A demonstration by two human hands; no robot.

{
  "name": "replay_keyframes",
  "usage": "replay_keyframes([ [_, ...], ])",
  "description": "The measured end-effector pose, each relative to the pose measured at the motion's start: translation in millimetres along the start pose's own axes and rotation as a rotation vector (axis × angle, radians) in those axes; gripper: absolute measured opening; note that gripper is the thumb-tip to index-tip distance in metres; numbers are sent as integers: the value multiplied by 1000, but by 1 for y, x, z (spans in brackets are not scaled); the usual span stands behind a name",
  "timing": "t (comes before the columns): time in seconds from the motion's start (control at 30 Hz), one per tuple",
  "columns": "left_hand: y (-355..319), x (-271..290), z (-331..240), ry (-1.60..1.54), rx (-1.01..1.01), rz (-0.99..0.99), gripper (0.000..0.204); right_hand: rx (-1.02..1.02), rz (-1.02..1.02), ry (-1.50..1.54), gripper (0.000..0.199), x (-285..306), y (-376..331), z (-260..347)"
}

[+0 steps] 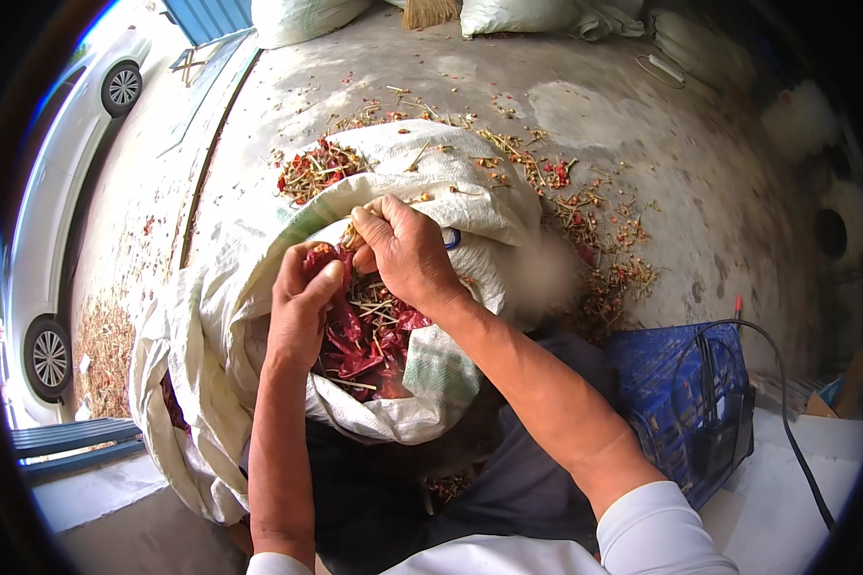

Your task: The person sits on the ground with a large sack of red chilies on their lap. Using blue-handled scissors, they repeatedly pick up chilies, cut off the stems, and drop the trimmed chilies back into the sack.

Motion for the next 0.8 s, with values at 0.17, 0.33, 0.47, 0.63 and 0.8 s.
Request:
replay_keyframes([
  [0.17, 3, 2, 3, 78, 0, -1, 18, 26, 64, 14, 28, -10, 0, -12],
  [0.33, 11, 17, 9, 288, -167, -57, 14, 48, 169, -155, 35, -16, -3, -8],
  [0.47, 8, 12, 5, 460, -189, -35, 17, 199, 179, -356, 29, -18, -6, 5],
  [0.63, 5, 1, -13, 485, -207, 37, 25, 321, 158, -437, 27, -17, -2, 7],
  [0.8, 6, 4, -14, 544, -232, -4, 22, 276, 183, -351, 30, -13, 3, 5],
])
Point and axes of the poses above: each hand's wrist, its own y-axis towards the middle knuckle, its own x-axis out of the back of the hand, z = x × y, the point moved 7 cm from there along y, towards the middle knuckle, and after that the axes turned 4 degrees about -z, right-handed, at the moved point
